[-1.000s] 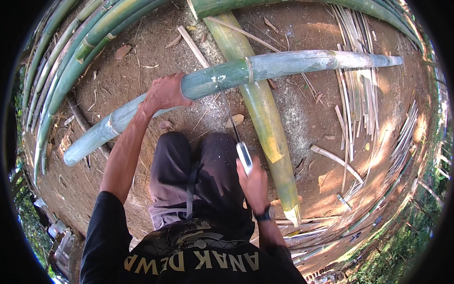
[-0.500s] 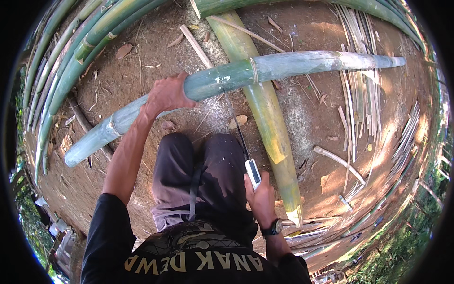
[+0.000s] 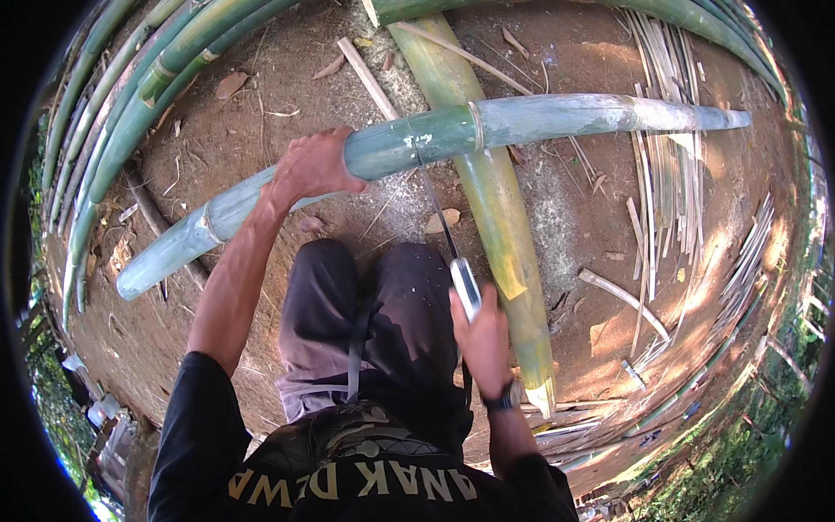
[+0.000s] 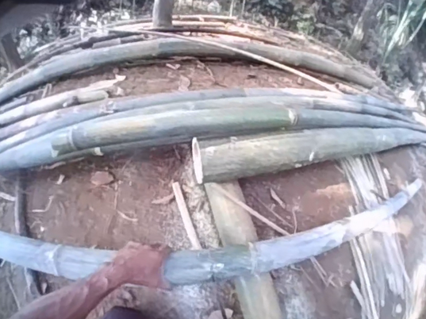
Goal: The person selects a long bamboo pole from a pile and positions it on a support. Using a hand saw, they cut the bamboo pole into a shorter segment. The person then lifts the cut piece and moves it to a different location.
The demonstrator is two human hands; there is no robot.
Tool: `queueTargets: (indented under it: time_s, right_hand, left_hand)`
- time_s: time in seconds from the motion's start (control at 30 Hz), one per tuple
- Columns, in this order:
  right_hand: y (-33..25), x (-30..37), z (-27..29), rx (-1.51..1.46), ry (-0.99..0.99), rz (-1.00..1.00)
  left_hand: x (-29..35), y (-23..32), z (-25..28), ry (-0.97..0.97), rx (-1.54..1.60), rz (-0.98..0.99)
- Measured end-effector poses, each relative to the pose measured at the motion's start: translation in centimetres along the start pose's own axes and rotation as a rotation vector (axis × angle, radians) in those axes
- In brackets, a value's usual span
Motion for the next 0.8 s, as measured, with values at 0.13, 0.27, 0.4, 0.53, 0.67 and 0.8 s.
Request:
queueTargets:
  time_s: [0.13, 0.27, 0.4, 0.53, 0.67, 0.8]
  right_hand:
    - [-1.2, -11.7, -7.5, 0.073, 0.107, 0.054]
    - [-1.8, -12.3, -7.8, -0.037, 0.004, 0.084]
    - [-0.9, -12.4, -7.7, -0.400, -0.169, -0.091]
    - [-0.7, -12.3, -7.5, -0.440, -0.192, -0.123]
    - [0.8, -10.9, -7.3, -0.236, -0.119, -0.142]
    - [0.7, -0.5, -1.5, -0.131, -0.094, -0.179]
  left_hand:
    - [-0.9, 0.4, -0.4, -0.021, 0.007, -0.013]
    - [-0.5, -0.3, -0.5, 0.022, -0.042, 0.007]
    - [-0.4, 0.2, -0.4, 0.005, -0.026, 0.012]
    - [-0.5, 0.4, -0.5, -0.009, -0.040, 0.011]
    - [-0.7, 0.2, -0.6, -0.015, -0.031, 0.002]
    - [-0.1, 0.2, -0.1, -0.052, -0.048, 0.040]
Point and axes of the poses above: each hand's wrist, its own x-axis away from the middle knuckle, its own z-axis out of the back of the hand, y = z × x, the point moved 5 cm from there along -x, towards the middle knuckle, and after that the axes turned 2 degrees about -z, right-handed, at the moved point
